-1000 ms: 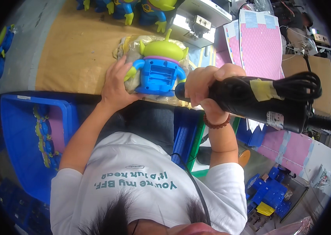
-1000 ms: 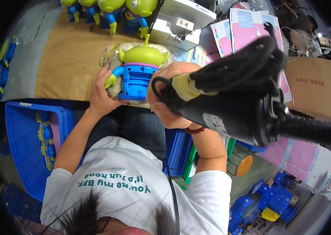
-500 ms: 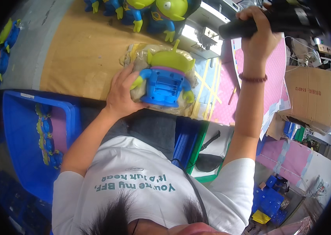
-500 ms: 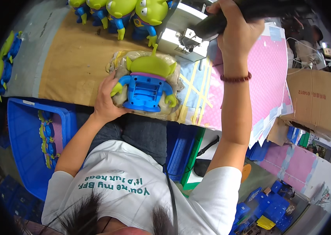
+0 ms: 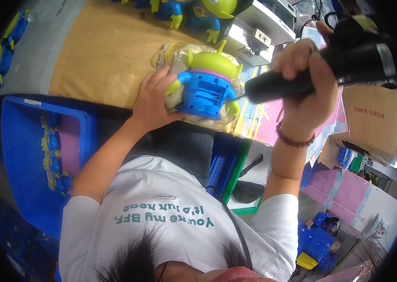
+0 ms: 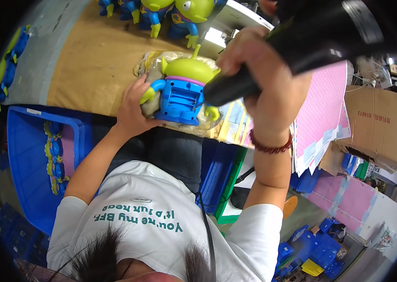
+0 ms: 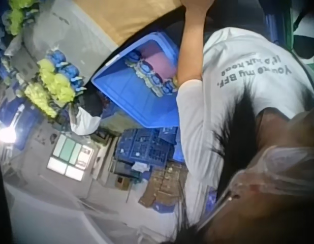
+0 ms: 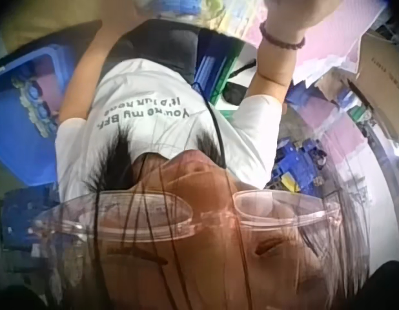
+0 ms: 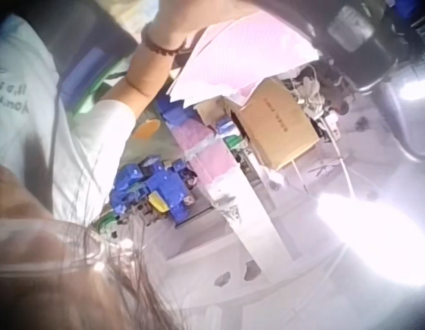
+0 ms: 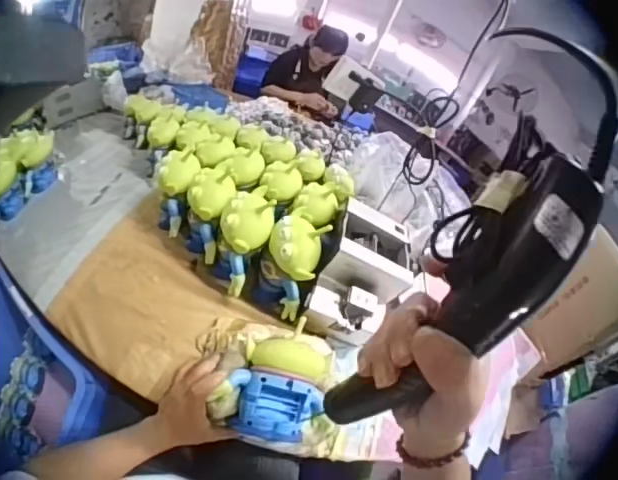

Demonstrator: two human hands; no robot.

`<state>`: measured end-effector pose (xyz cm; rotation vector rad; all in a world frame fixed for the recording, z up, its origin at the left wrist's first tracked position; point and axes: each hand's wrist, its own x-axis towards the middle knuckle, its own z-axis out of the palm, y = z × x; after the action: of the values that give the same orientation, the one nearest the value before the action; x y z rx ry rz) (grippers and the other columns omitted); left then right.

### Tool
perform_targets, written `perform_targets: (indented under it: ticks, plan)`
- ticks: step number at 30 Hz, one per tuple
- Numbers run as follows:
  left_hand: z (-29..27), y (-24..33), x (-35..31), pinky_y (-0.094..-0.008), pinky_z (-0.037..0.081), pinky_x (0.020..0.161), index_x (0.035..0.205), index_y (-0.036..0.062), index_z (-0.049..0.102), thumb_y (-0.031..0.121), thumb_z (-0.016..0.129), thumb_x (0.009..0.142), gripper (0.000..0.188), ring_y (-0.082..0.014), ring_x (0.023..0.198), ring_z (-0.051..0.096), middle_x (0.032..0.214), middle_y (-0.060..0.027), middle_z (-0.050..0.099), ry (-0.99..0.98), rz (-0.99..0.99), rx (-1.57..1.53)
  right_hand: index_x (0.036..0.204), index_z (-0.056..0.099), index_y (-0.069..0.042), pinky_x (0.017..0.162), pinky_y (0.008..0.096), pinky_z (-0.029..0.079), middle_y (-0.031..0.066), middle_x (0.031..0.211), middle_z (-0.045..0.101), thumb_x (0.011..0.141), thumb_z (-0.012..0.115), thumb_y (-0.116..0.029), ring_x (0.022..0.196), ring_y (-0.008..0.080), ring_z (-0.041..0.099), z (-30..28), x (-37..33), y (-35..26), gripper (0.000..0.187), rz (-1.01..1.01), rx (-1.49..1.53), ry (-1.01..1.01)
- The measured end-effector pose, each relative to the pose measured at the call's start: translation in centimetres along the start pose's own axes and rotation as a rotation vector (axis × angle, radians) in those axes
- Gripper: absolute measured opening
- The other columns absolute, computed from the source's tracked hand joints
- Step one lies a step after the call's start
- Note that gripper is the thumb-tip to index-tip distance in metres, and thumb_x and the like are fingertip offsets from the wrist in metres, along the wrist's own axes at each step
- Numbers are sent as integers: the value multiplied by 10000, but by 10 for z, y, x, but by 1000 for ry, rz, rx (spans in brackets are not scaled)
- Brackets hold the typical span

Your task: Use a heat gun to process toy alien figures and place them into a blue storage bin.

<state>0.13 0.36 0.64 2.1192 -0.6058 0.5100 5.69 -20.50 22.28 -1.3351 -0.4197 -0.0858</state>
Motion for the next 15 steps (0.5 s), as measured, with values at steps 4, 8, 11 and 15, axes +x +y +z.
perform_targets:
  ticks: [4, 8, 11, 15]
  plan:
    - [3, -2, -1, -482, 367, 1013, 1324, 90, 380, 352, 881, 545, 963, -410, 1214, 427, 1370, -214, 411, 69, 17, -42, 1168, 417, 73, 645, 332, 508, 119, 705, 561, 842, 569, -15, 636, 199, 587, 29, -26, 13, 371, -75, 32, -77]
    - [2, -1, 0, -481, 369, 1008, 1325, 94, 385, 345, 881, 534, 967, -404, 1210, 426, 1376, -201, 411, 54, 11, -57, 1318, 331, -73, 660, 362, 460, 68, 743, 483, 842, 570, -94, 637, 175, 515, 42, -33, 15, 533, -45, -100, -136]
    - [1, -1, 0, -478, 358, 1015, 1325, 95, 387, 344, 878, 537, 961, -396, 1211, 425, 1376, -197, 410, 51, 4, -61, 1274, 334, -47, 631, 329, 461, 65, 721, 508, 834, 584, -63, 620, 170, 528, 42, -35, 31, 506, -99, -187, -209]
    - [-3, 0, 4, -471, 340, 1026, 1320, 92, 387, 371, 863, 567, 933, -372, 1219, 427, 1366, -200, 412, 49, 11, -57, 996, 416, 32, 585, 255, 437, 60, 703, 579, 761, 581, 29, 606, 158, 559, 37, -37, 50, 287, -122, -135, -312]
